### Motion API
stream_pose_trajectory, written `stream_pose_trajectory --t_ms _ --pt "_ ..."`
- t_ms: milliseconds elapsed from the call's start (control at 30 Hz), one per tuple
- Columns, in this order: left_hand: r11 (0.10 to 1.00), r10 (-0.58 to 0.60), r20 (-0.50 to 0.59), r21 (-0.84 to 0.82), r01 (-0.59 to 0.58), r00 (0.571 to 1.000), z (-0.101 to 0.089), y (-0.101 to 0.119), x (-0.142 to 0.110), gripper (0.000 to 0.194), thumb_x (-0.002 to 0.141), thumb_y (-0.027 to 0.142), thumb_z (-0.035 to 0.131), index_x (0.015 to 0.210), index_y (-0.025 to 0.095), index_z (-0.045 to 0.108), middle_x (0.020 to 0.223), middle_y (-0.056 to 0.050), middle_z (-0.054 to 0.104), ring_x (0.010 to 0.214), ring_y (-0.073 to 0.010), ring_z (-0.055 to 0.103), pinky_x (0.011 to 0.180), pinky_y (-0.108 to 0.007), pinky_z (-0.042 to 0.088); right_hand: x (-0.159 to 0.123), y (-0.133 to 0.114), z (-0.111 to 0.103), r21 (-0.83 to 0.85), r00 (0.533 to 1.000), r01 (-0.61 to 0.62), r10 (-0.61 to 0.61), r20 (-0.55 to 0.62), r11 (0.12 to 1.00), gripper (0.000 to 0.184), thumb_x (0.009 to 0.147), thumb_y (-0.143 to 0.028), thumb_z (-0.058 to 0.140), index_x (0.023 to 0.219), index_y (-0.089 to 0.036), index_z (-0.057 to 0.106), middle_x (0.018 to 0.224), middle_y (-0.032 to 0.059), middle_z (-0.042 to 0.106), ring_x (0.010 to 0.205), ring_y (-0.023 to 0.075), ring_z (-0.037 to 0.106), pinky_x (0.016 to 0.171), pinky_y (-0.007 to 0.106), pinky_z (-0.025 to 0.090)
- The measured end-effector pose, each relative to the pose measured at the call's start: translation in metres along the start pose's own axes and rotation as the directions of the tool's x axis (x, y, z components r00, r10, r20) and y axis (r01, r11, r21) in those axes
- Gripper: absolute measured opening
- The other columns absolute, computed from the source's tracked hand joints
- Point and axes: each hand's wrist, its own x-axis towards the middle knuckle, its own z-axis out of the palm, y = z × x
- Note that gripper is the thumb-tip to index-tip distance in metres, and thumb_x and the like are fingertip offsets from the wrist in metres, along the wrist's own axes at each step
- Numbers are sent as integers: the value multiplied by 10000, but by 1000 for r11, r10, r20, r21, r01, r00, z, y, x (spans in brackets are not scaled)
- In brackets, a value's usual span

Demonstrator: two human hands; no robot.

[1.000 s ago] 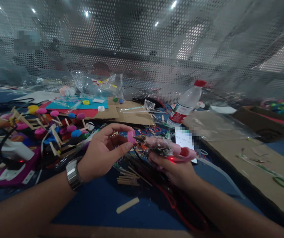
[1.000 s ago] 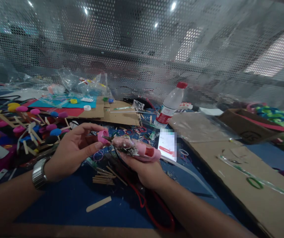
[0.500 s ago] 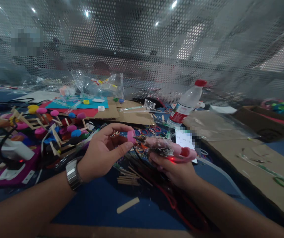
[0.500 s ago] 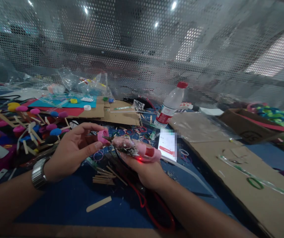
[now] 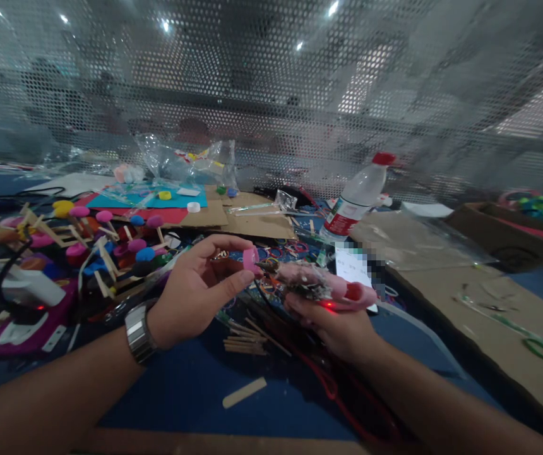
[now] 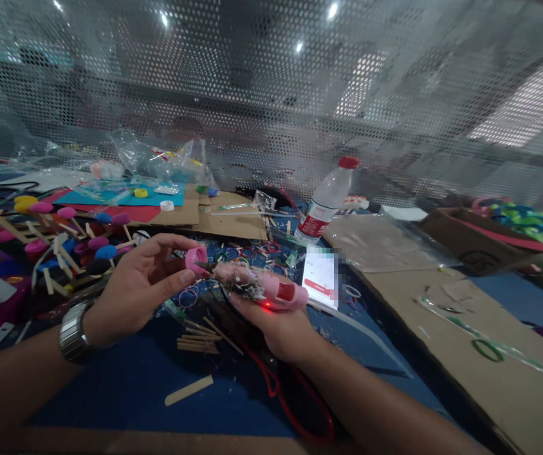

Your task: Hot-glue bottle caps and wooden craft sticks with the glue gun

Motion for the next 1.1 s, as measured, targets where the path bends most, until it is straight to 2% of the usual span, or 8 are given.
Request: stream_pose_trajectory --t_ms 200,400,567,733,867,967,1100 --pt "1000 -5 -1 5 5 1000 0 1 0 270 831 218 805 1076 186 699 988 -42 739 849 -138 714 667 -204 576 0 0 -1 -16 1000 20 -20 -5 1000 285 853 -437 744 1058 -244 786 625 6 612 674 233 654 618 372 568" --pt "1000 -5 -9 17 6 1000 1 1 -1 275 830 226 805 1080 182 701 1002 -54 747 860 -154 717 660 -218 574 -1 1 -1 -14 1000 22 -22 14 1000 284 866 -472 729 1056 -269 787 625 6 615 774 261 695 630 371 582" --pt "999 -14 -14 36 14 1000 0 2 0 271 830 224 798 1078 185 696 983 -47 747 830 -145 707 602 -203 543 0 0 -1 -1 1000 21 -21 4 1000 281 848 -466 744 1041 -267 792 610 4 610 704 244 674 602 365 575" --pt "999 -26 -14 33 26 1000 0 3 0 275 827 223 801 1076 177 693 993 -55 745 847 -154 714 643 -218 558 0 1 -1 5 1000 14 -14 -3 1000 333 836 -482 755 1060 -237 786 580 -5 581 588 206 608 518 331 531" --pt "999 -34 -20 40 35 999 0 2 0 278 831 220 795 1085 182 687 979 -46 733 850 -150 713 656 -218 563 -1 -1 0 -21 1000 -19 19 -9 1000 302 841 -456 750 1040 -232 783 584 -6 567 571 189 579 487 306 489" --pt "998 -41 -20 43 42 999 -1 2 0 284 830 220 796 1091 188 688 979 -43 726 860 -151 711 644 -211 558 0 -2 0 -50 1000 -19 19 -3 999 309 836 -462 749 1034 -228 784 598 4 584 599 204 599 501 318 499" --pt "999 -36 -23 37 37 999 -1 1 0 284 829 221 800 1089 184 693 997 -46 721 859 -150 709 663 -219 566 0 -1 -1 -26 1000 10 -10 12 1000 306 852 -438 735 1078 -238 785 632 12 638 685 234 658 600 361 559"
